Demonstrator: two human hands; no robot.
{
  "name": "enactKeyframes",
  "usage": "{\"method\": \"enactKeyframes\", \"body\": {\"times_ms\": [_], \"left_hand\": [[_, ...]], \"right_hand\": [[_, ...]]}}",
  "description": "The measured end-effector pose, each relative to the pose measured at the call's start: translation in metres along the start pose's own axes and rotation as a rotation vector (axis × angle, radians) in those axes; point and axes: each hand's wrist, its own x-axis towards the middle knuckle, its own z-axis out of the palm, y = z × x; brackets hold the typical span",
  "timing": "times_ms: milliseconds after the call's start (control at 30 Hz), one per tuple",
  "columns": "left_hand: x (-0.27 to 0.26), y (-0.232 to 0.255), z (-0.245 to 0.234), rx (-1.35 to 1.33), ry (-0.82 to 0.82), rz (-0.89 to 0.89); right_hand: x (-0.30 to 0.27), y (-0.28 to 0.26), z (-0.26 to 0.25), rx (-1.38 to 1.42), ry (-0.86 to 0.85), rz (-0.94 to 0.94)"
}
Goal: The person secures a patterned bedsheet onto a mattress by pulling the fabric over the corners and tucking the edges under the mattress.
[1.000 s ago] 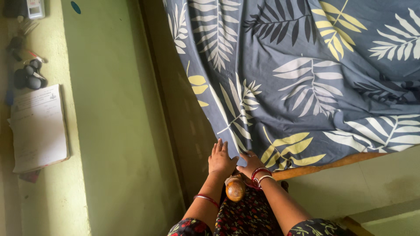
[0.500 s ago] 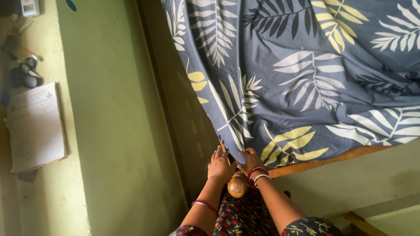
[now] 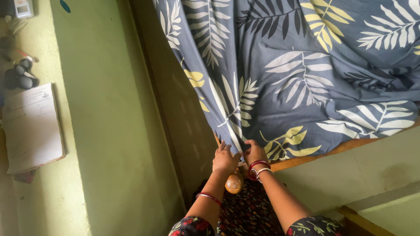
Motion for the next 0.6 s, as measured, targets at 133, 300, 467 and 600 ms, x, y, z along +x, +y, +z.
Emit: {"method": "enactKeyframes", "body": {"times_ms": [133,300,467,600], "left_hand": [[0.002,-0.007,0.022,-0.105,-0.013,-0.002],[0.021,-0.009,0.041,-0.259,0.012,-0.045],[0.032,0.031,0.026,-0.354,-0.001,-0.035],[0.017,0.058,0.005,-0.745,0.021,0.018]], "right_hand": [[0.021,0.018,0.014,0.08,0.05,-0.094],[0.015,-0.009,-0.013,0.388,0.052,-0.065],[0.003,-0.052,-0.053,0.496,0.159,-0.123],[-0.006,-0.076,-0.078,0.532,0.149,-0.185]]}}
